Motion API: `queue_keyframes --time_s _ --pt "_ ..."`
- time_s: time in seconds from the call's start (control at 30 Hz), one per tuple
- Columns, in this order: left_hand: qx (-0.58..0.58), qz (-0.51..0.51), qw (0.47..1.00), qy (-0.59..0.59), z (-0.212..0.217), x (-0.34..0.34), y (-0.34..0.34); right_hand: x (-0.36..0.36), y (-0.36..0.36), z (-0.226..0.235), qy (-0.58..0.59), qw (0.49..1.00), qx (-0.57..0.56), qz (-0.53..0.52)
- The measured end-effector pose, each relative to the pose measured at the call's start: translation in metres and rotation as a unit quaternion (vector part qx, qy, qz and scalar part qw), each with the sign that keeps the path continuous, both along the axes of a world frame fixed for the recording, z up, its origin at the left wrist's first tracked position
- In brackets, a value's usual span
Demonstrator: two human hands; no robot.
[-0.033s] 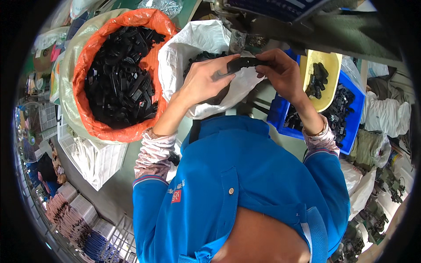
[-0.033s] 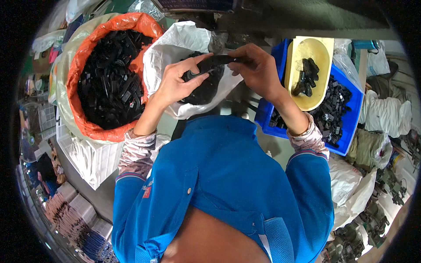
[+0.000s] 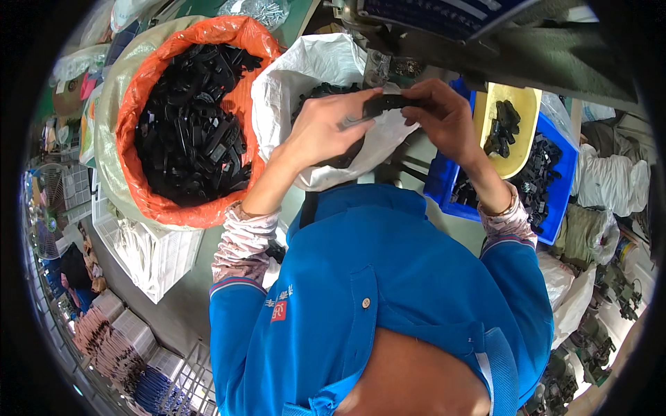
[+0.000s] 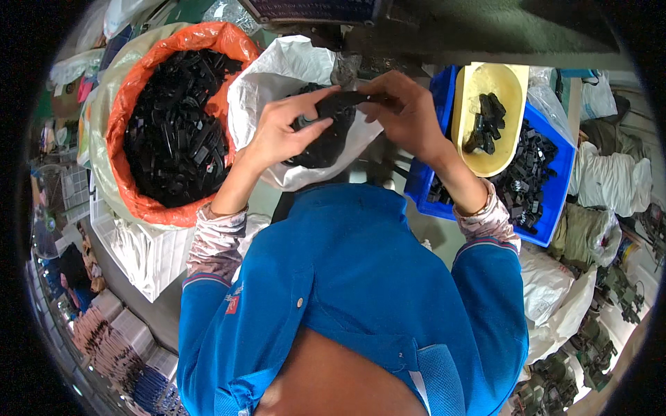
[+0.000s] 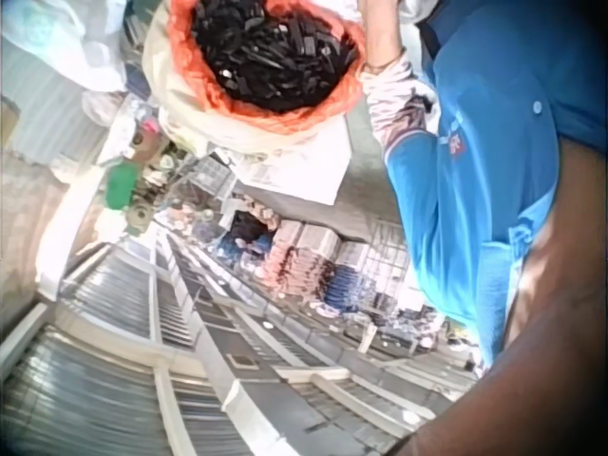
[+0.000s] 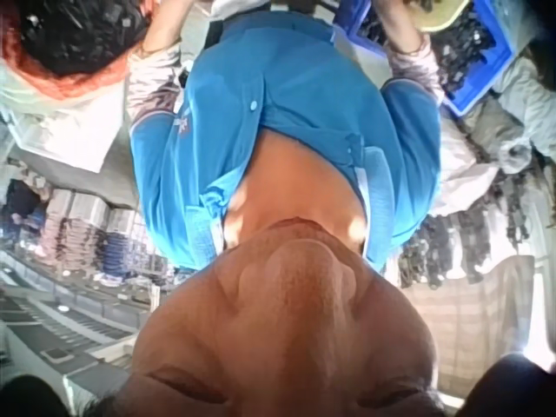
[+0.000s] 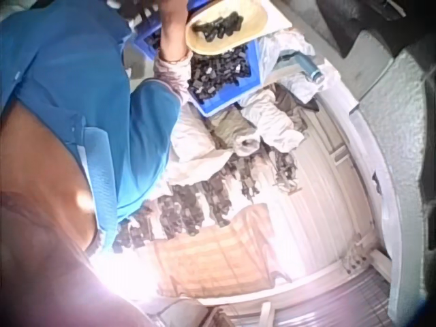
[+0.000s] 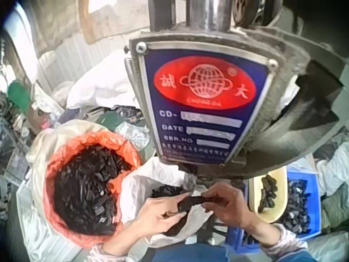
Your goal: The person picks small black plastic parts from a blue bin and a yellow scoop, then places them into a white sack. The person repeats this process, handling parts one at a time and occasionally refilling the scoop from a large sack.
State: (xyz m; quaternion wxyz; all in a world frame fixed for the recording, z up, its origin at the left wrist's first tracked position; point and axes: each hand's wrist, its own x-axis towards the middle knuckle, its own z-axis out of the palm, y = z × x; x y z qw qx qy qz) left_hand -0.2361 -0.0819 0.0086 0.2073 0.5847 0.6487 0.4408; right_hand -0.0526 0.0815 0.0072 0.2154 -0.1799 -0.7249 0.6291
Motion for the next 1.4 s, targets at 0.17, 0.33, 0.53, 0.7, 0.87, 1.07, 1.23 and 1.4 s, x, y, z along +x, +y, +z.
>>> queue_keyframes --time_s 0.17,0.33,0.53,0.7,0.87,1.07,1.23,1.4 --pt "0.026 -0.017 0.996 0.087 0.006 -0.021 0.009 -0.019 -0.009 0.000 0.031 0.997 0.064 -0.022" --pt "0.080 -0.077 0.980 0.163 0.017 -0.046 0.022 -0.029 -0.015 0.001 0.044 0.991 0.103 -0.067" --pt "0.073 -0.089 0.982 0.151 0.021 -0.059 0.045 -0.037 -0.007 -0.005 0.057 0.988 0.094 -0.107" --pt "-0.034 -0.122 0.976 0.179 0.018 -0.068 0.055 -0.038 0.002 -0.017 0.032 0.991 0.050 -0.123" --pt "-0.041 -0.128 0.981 0.138 0.004 -0.070 0.059 -0.039 0.009 -0.019 0.007 0.997 0.013 -0.078" --pt "-0.091 -0.065 0.993 0.029 0.009 -0.072 0.032 -0.042 0.040 -0.030 -0.087 0.990 0.087 -0.067" --pt "-0.113 -0.079 0.989 0.048 0.017 -0.071 0.038 -0.053 0.090 -0.100 -0.268 0.794 0.545 0.010" --pt "-0.100 -0.072 0.992 0.043 0.016 -0.071 0.033 -0.064 0.098 -0.127 -0.245 0.767 0.593 -0.018"
